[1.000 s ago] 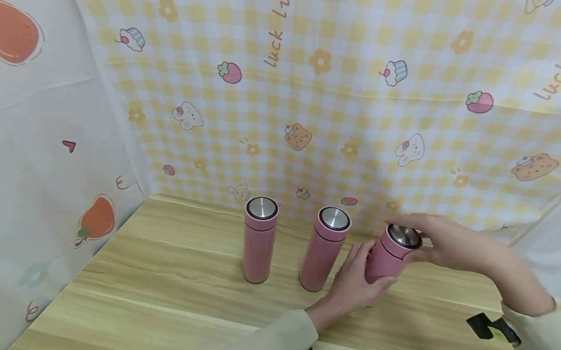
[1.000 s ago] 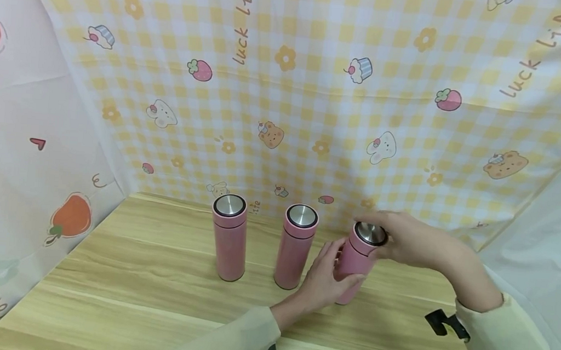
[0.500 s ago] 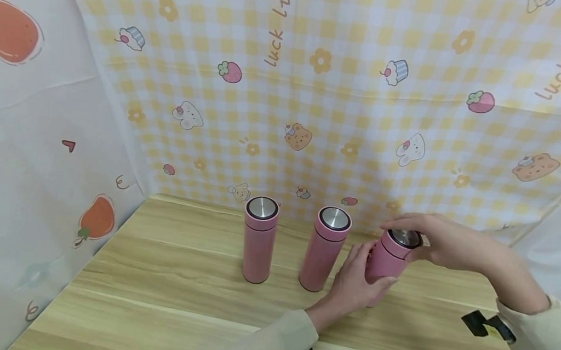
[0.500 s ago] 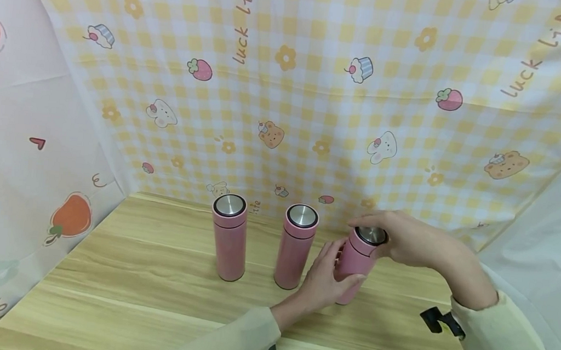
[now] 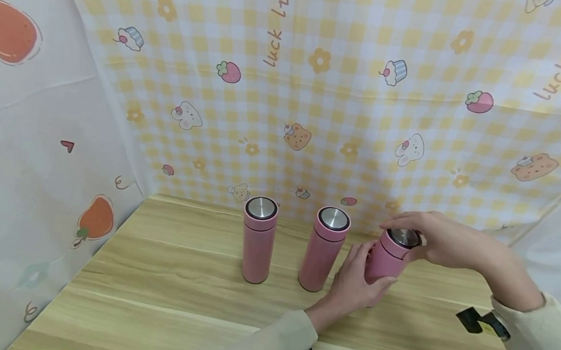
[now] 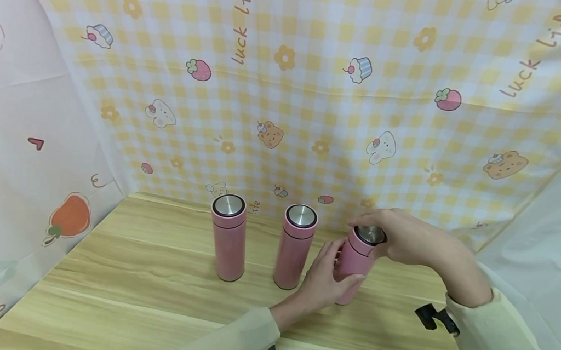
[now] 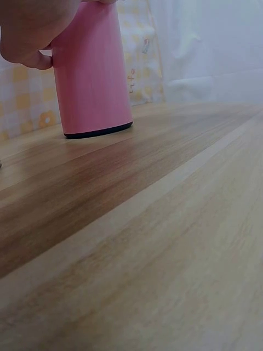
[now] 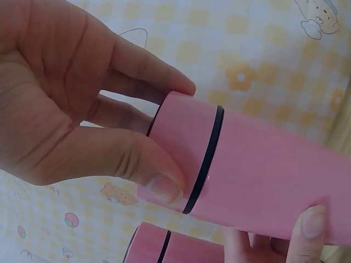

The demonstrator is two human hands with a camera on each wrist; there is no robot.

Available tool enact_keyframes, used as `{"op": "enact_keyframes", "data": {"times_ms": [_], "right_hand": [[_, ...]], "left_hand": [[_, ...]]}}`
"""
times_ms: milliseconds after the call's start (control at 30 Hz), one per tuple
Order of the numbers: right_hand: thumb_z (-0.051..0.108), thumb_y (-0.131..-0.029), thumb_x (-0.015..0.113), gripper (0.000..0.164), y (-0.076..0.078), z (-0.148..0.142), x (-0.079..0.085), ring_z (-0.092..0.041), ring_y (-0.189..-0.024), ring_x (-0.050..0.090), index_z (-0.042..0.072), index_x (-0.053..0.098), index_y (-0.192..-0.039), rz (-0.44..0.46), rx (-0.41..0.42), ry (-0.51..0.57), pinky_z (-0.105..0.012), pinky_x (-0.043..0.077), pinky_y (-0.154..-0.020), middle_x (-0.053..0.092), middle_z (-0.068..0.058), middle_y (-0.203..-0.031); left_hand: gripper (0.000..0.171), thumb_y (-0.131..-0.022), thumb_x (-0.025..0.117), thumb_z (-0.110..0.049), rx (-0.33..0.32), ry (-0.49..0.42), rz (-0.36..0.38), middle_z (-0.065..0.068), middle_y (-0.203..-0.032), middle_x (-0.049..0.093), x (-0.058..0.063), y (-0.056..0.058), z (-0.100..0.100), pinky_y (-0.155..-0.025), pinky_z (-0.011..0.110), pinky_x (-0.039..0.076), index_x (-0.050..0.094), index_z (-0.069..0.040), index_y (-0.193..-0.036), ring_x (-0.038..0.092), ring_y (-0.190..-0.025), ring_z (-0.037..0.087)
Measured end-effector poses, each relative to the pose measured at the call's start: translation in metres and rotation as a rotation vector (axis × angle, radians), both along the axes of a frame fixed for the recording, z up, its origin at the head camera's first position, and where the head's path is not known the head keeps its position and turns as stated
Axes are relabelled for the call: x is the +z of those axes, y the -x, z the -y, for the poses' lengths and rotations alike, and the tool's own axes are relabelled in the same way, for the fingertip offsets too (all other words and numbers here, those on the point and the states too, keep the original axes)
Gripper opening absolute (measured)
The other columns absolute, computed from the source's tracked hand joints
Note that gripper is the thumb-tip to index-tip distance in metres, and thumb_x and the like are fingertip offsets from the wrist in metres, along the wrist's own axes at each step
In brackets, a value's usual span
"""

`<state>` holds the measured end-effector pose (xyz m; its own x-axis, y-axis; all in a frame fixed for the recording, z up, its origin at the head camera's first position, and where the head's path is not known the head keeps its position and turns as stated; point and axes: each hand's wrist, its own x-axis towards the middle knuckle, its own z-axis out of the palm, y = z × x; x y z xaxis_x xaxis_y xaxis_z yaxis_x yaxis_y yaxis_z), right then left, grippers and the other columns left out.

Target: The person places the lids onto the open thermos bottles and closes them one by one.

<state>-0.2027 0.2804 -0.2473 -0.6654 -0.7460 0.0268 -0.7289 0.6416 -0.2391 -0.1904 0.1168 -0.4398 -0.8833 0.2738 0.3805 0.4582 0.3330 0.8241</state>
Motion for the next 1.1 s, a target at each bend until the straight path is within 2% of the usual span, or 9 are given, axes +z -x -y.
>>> {"op": "enact_keyframes", "data": {"times_ms": [233,500,800,1100], "right_hand": [[-0.002,-0.074,0.089,0.060,-0.0010,0.0042,0.0013,-0.031,-0.116,0.062,0.004,0.068,-0.130,0.007,-0.033,-0.032,-0.044,0.055,-0.088,0.066,-0.010,-0.128],[0.000,-0.074,0.089,0.058,-0.0020,0.0059,0.0015,-0.029,-0.112,0.064,0.002,0.069,-0.129,0.025,-0.062,-0.035,-0.040,0.056,-0.084,0.066,-0.011,-0.127],[-0.002,-0.075,0.088,0.058,-0.0011,0.0079,0.0037,-0.013,-0.091,0.065,0.000,0.067,-0.129,0.061,-0.097,-0.022,-0.029,0.056,-0.070,0.067,-0.013,-0.123],[0.001,-0.076,0.088,0.057,0.0002,0.0087,0.0027,-0.007,-0.079,0.060,-0.004,0.066,-0.128,0.053,-0.098,-0.033,-0.027,0.053,-0.064,0.070,-0.006,-0.112]], "left_hand": [[0.072,-0.092,0.075,-0.045,0.007,0.002,0.000,-0.005,-0.131,0.048,-0.0002,-0.0003,0.0005,-0.090,0.026,0.049,0.041,-0.020,-0.150,0.053,-0.111,0.005],[0.071,-0.092,0.074,-0.045,-0.002,-0.006,-0.002,-0.005,-0.130,0.048,-0.0013,-0.0004,0.0002,-0.090,0.026,0.049,0.041,-0.019,-0.150,0.053,-0.110,0.005],[0.072,-0.092,0.074,-0.045,0.008,0.003,-0.006,-0.004,-0.129,0.048,-0.0002,0.0003,-0.0001,-0.091,0.026,0.049,0.041,-0.019,-0.150,0.053,-0.110,0.005],[0.072,-0.092,0.075,-0.044,0.002,0.001,-0.001,-0.005,-0.130,0.048,0.0014,-0.0013,-0.0003,-0.090,0.026,0.049,0.042,-0.018,-0.150,0.053,-0.110,0.005]]}}
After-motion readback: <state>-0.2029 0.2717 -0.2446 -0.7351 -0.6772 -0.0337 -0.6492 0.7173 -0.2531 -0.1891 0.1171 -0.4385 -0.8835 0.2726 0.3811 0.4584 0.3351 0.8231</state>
